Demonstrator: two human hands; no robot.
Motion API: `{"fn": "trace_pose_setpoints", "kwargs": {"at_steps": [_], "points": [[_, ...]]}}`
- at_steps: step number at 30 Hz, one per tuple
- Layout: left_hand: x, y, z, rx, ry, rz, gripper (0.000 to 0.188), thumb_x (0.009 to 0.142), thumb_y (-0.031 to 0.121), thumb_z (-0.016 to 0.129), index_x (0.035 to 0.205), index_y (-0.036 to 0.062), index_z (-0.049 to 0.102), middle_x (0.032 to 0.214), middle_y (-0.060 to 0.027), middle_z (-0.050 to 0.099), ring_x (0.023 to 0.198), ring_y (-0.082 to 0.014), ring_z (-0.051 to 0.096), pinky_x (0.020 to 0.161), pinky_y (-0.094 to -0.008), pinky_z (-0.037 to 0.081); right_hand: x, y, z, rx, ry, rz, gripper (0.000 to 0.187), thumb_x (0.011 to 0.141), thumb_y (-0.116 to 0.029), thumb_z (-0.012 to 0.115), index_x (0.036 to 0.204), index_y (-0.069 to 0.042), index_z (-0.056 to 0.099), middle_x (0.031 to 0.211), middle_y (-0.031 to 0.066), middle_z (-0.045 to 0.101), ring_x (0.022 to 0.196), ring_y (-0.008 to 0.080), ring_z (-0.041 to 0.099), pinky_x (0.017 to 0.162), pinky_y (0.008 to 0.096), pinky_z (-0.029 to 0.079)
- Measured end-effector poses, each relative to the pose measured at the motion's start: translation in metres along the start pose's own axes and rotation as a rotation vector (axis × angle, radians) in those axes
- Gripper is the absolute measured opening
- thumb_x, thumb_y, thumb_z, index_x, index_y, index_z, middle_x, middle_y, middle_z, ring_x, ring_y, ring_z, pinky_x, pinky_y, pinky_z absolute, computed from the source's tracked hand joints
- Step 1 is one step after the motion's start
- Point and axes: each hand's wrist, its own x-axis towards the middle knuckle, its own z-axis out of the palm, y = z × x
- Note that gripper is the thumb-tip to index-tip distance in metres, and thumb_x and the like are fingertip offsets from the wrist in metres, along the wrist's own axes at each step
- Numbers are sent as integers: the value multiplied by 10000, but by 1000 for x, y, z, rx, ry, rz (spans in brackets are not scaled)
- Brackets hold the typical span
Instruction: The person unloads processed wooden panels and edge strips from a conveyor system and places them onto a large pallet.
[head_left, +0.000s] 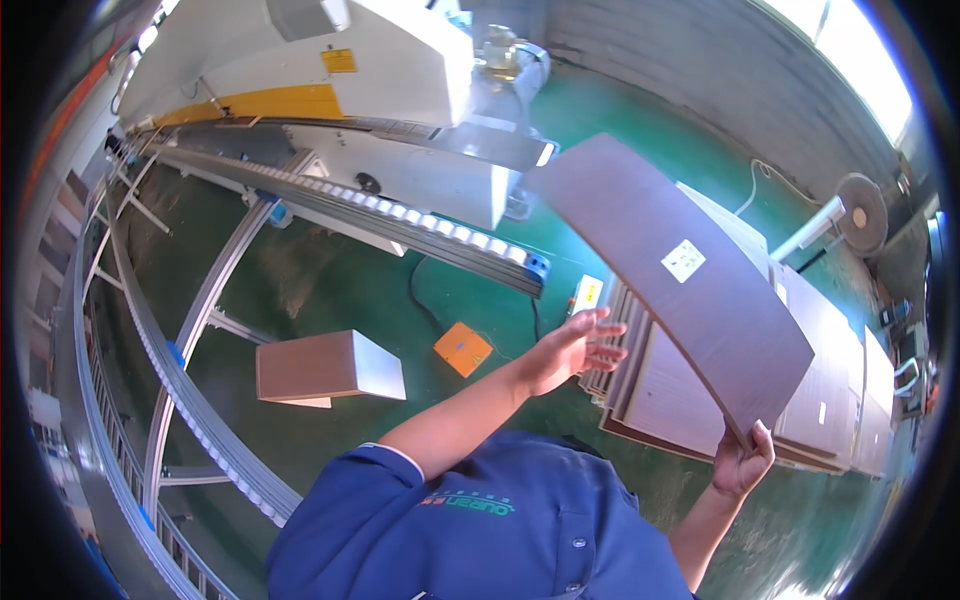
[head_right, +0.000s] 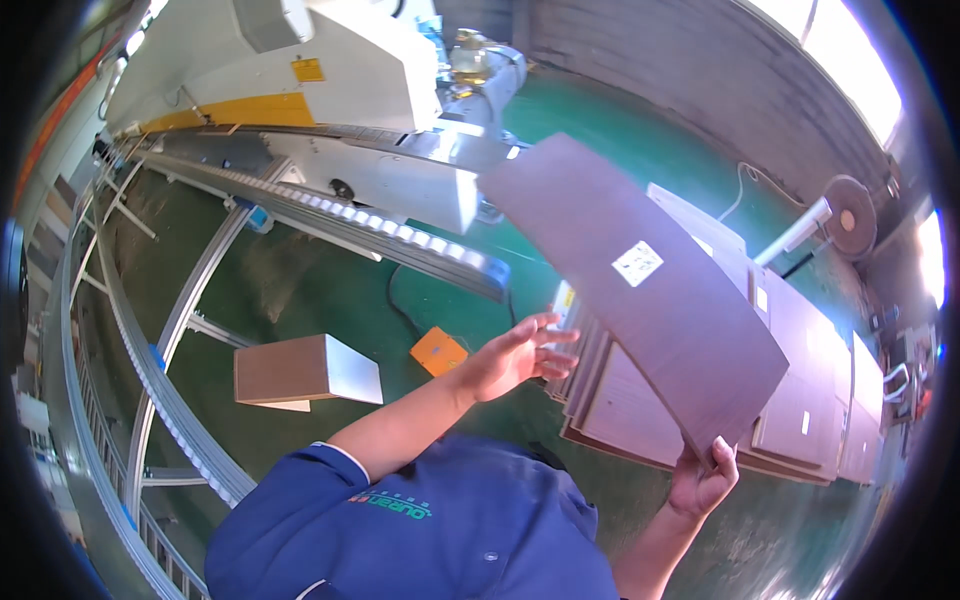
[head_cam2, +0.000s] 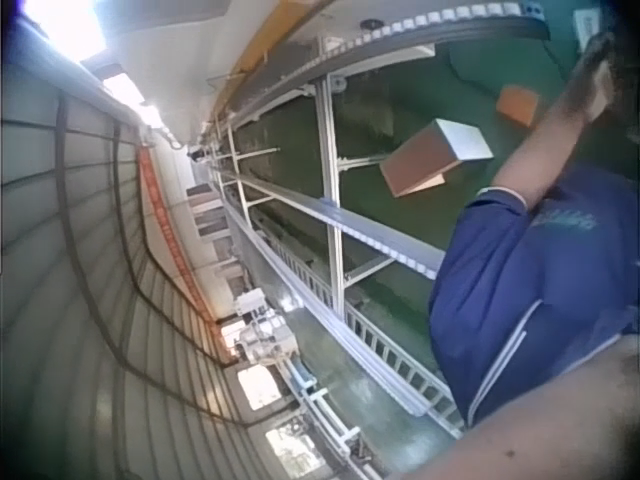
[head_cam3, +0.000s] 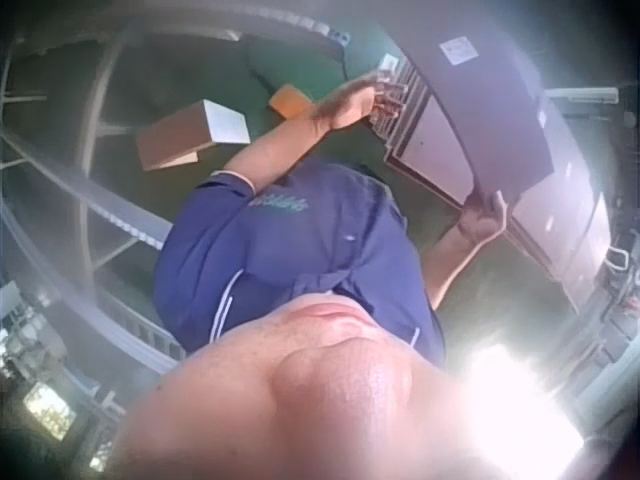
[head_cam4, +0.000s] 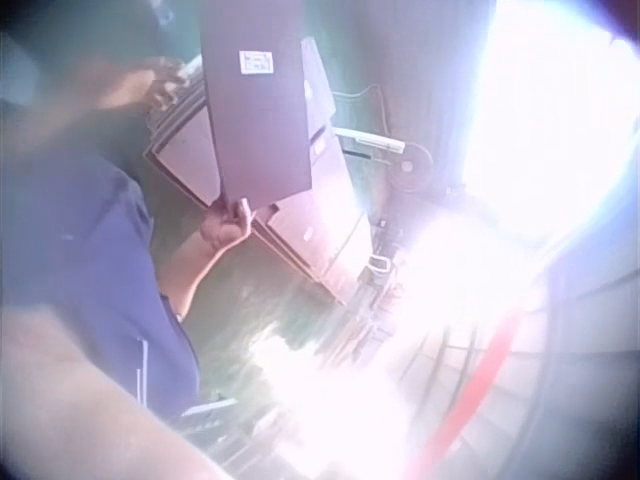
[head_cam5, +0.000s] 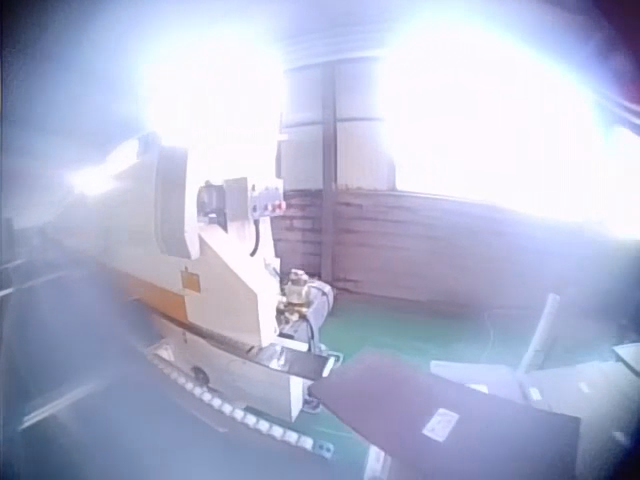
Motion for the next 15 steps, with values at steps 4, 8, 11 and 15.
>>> {"fn": "trace_pose_setpoints", "kwargs": {"at_steps": [4,8,11,15], "points": [[54,-63,57,-220,-50,80,334,931,329,557,1158,86,586,1207,-110,605,1147,-250,557,1010,-410,398,-39,-38,-25,-114,24,-31,616,717,-8,520,1331,-18,467,1211,157,573,1082,302,585,931,430,505],[54,-106,85,-253,9,47,197,896,119,508,948,-17,640,980,-124,664,969,-211,611,950,-347,430,-35,-86,-54,-503,-155,-43,583,779,-115,657,1313,32,473,1268,140,560,1168,243,536,1014,346,401],[40,-122,97,-268,152,143,153,854,62,499,880,-18,627,1012,-152,670,1023,-243,616,999,-372,414,-9,-133,-91,-1508,-68,-730,281,878,-213,632,1022,28,639,866,180,659,790,271,649,748,349,505],[43,-149,121,-252,180,178,276,807,44,535,1051,-66,601,1170,-175,625,1178,-281,541,1096,-424,337,-19,-215,-127,-1568,-141,-1209,91,856,-73,599,827,4,637,750,130,632,690,306,625,636,351,511]]}}
